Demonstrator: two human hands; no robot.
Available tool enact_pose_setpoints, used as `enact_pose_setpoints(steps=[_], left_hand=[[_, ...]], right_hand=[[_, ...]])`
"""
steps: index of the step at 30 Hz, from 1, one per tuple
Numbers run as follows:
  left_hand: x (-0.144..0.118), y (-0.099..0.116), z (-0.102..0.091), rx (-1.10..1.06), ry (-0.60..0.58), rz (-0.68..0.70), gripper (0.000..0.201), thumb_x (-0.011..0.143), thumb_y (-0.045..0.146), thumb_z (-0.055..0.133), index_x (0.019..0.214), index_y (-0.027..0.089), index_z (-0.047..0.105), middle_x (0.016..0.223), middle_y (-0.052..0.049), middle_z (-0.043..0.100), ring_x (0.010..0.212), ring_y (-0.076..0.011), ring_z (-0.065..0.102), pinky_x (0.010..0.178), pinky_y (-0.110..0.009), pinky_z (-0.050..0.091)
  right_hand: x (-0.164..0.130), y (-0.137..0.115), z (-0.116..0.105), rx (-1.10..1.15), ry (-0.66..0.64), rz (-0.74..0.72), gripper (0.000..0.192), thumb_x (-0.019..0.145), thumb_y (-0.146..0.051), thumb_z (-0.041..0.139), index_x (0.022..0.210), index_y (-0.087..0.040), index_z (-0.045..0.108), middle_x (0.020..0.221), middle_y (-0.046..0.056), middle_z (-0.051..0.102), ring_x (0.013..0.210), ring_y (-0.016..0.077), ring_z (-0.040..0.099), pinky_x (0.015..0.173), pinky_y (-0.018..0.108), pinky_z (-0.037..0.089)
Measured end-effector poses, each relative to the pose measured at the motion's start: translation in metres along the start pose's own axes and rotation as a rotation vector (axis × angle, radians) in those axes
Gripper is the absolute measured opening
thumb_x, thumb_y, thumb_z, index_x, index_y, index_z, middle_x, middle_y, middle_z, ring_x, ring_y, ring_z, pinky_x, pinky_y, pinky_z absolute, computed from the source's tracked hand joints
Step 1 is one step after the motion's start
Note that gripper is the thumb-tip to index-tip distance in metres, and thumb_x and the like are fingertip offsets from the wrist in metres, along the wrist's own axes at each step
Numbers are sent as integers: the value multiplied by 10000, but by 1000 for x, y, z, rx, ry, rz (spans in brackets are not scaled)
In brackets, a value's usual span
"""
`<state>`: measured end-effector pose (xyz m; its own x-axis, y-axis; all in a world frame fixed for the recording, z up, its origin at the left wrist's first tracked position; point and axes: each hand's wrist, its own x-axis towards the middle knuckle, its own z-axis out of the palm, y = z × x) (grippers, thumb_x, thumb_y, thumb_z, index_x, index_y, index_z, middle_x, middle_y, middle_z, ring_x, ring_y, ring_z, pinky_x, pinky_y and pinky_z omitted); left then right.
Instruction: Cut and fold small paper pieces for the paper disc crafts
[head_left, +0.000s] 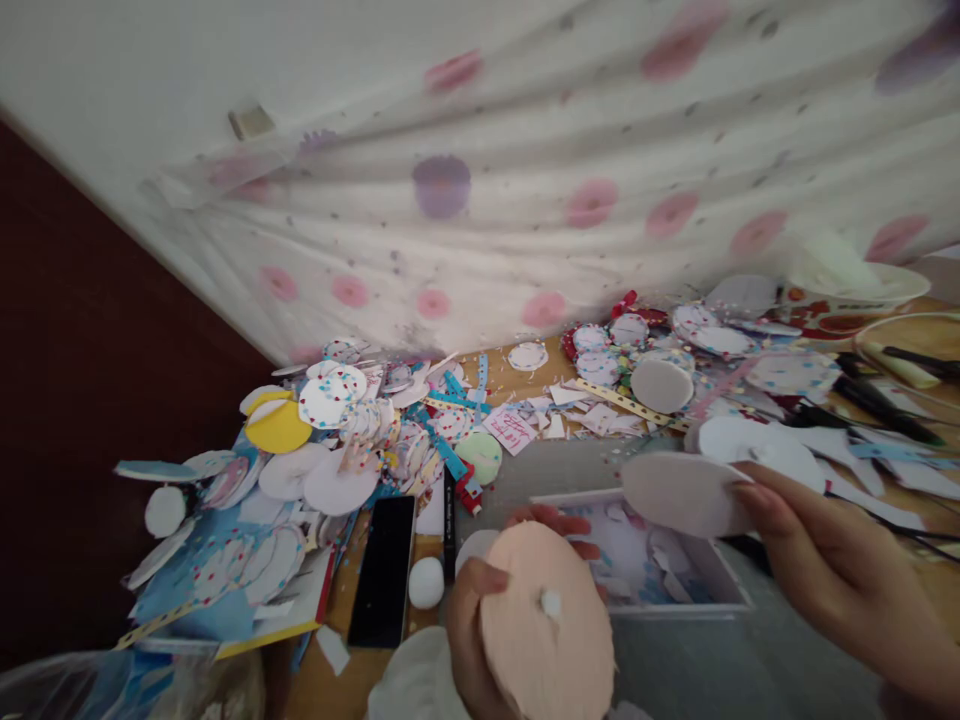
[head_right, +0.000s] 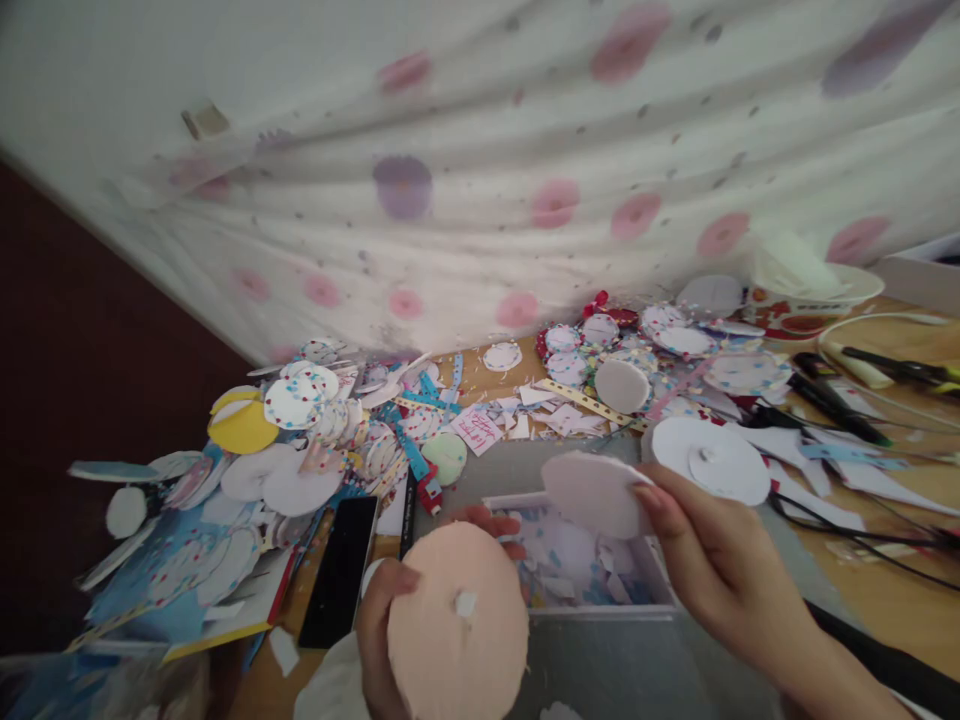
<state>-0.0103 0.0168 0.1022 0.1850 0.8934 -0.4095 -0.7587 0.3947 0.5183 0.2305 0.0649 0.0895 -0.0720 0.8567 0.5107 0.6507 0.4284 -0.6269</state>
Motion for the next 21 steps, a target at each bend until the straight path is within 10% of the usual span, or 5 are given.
enact_pose_setpoints(steps=[8, 11, 14, 21], left_hand=[[3, -4, -4, -113, -33, 36, 398, 668, 445, 610, 934, 189, 759, 969, -97, 698, 958, -279, 632, 833, -380, 529], [2, -6, -7, -170, 5, 39, 400, 703, 443, 611, 937, 153, 758, 953, -111, 703, 952, -284, 647, 835, -389, 531], [2, -9, -8, -175, 90, 55, 411, 708, 479, 622, 929, 158, 754, 950, -110, 721, 994, -318, 659, 846, -414, 536], [5, -15, 8, -83, 251, 50, 509, 554, 514, 711, 968, 218, 729, 1031, -113, 750, 1204, -419, 582, 841, -455, 556]], right_hand=[[40, -17, -1, -106, 171, -318, 270, 1047, -296, 361, 1128, -182, 591, 717, 23, 658, 579, 125, 627, 543, 215, 458], [73, -31, 34, 29, 71, -549, 327, 1057, -284, 292, 1245, -195, 544, 1123, 111, 690, 1091, 218, 624, 910, 363, 481], [93, -48, 65, 40, -130, -605, 331, 1039, -311, 383, 1326, -212, 515, 1249, 103, 652, 1190, 241, 562, 990, 442, 444], [18, -67, 61, 34, -451, -535, 438, 1030, -477, 312, 869, -194, 604, 764, 42, 660, 687, 185, 625, 617, 303, 479]])
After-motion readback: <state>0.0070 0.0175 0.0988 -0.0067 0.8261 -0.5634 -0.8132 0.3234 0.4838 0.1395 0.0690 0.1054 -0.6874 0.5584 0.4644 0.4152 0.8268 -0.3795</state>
